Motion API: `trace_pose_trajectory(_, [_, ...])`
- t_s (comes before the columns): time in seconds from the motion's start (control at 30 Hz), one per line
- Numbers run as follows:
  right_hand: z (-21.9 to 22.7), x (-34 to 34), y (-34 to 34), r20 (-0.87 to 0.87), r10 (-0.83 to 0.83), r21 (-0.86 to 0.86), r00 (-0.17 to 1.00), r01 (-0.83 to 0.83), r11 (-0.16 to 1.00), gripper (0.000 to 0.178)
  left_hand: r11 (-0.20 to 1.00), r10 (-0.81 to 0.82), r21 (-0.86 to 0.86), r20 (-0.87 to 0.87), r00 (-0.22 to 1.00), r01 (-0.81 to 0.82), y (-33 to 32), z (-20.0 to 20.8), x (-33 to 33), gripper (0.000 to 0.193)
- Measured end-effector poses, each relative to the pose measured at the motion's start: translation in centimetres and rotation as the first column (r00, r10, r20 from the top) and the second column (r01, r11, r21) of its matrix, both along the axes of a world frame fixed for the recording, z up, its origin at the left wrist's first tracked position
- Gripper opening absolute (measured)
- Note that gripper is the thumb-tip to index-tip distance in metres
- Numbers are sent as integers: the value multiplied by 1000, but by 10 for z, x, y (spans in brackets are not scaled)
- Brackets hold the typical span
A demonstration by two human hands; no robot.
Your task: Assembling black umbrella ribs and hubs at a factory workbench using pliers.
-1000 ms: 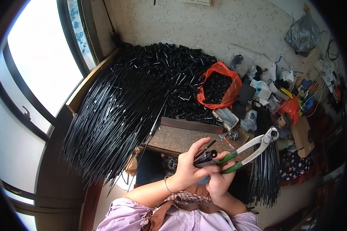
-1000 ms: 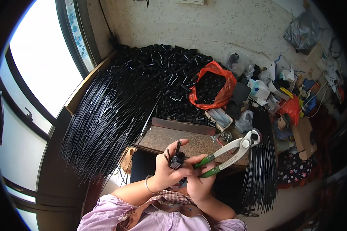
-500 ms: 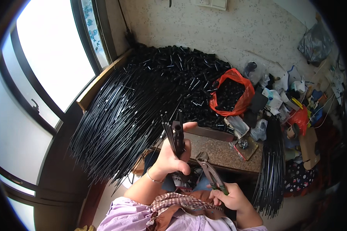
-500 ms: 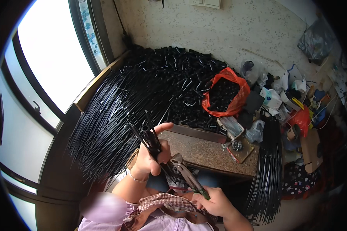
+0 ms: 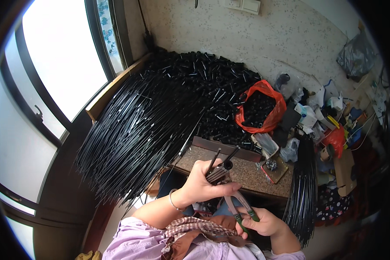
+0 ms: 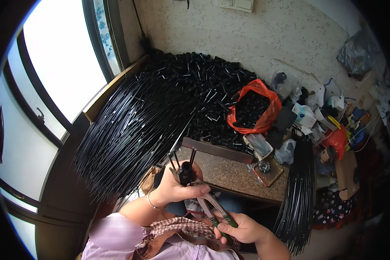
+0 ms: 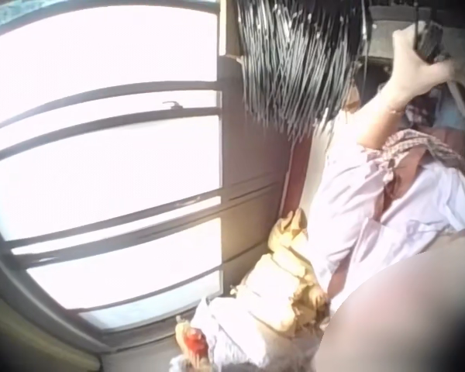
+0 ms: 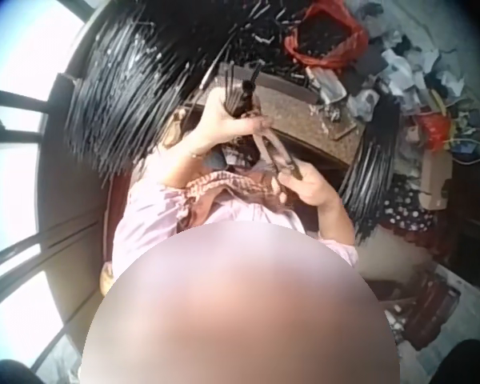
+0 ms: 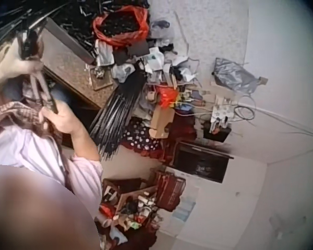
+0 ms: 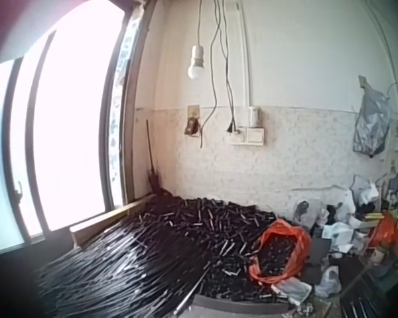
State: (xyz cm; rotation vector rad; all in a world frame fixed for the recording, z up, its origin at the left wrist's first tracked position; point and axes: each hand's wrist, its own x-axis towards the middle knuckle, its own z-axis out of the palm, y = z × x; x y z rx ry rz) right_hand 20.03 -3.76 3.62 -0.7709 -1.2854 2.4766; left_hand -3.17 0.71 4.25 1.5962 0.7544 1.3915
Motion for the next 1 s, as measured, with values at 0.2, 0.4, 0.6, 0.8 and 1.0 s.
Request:
trace_pose_trajectory(0.2, [6,-10,-10,374,-542,919,752,-220,327,36,997,25,-76,-15,1000,-26,7,-3,4,25])
trace_pose_trajectory(0.4, [-14,-16,-19,237,-367,797,899,36,602,46,990,-8,-135,155,988,29,-3,10,6,32])
trace_pose_trajectory(0.6, [-9,-36,-20,109,-540,961,835,51,272,45,989,-20,-137,231,973,52,-6,8,5,32])
trace_pose_trajectory(0.8, [-22,-39,-29,74,-547,910,834,168,379,39,979,15,-197,325,946,52,-12,6,16,26])
trace_pose_trajectory(1.0, [-24,-30,-17,121,-549,867,827,181,464,17,999,48,-30,163,985,-43,-4,10,11,34])
